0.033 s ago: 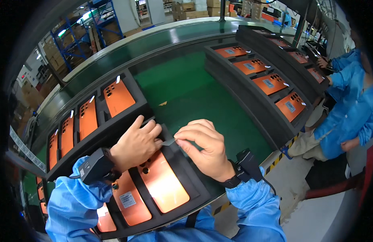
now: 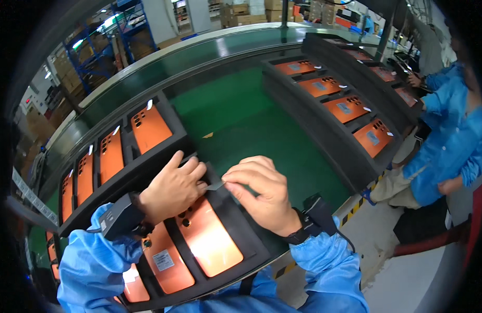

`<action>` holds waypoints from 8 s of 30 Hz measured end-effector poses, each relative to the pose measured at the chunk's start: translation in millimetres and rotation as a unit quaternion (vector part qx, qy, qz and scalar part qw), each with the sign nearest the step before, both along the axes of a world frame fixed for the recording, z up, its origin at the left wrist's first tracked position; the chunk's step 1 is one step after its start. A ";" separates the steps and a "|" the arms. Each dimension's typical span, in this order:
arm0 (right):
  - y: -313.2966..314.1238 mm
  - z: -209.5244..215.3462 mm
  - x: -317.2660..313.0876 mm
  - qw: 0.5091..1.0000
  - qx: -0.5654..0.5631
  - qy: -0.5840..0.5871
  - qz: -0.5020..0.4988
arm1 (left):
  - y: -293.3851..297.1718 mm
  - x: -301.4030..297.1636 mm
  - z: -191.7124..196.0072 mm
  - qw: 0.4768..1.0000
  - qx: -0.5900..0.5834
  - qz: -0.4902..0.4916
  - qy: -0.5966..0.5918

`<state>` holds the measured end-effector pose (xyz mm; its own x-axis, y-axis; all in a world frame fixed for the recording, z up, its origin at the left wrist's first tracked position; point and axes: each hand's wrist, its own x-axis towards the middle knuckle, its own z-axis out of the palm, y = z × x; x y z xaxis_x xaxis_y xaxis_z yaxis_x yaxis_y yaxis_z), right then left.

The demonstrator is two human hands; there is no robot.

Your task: Applying product identification and serial number labels to the back of smartphones on an assembly line.

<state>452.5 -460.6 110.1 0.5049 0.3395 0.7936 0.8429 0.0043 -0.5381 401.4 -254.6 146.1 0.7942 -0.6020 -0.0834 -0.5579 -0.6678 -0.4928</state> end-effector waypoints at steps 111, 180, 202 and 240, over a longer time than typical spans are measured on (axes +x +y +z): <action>33.5 -7.4 -37.0 0.869 -0.456 -0.192 0.020 | -104.1 -160.6 4.3 0.805 -0.543 -0.102 0.216; 12.9 -50.3 -132.3 0.946 -0.188 0.006 -0.264 | 15.2 -23.8 -43.9 0.912 -0.394 0.110 0.011; 35.4 -68.7 -123.5 0.961 -0.102 0.002 -0.259 | 55.4 -1.1 -68.5 0.899 -0.430 0.070 0.044; 9.6 -54.1 -140.2 0.942 -0.181 0.003 -0.284 | 24.7 -17.5 -60.9 0.892 -0.433 0.131 -0.002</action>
<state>312.4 -451.0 56.0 0.6907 0.2610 0.6744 0.6512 -0.6300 -0.4232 383.9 -229.9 85.2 0.9164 -0.2325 0.3259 -0.3260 -0.9059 0.2703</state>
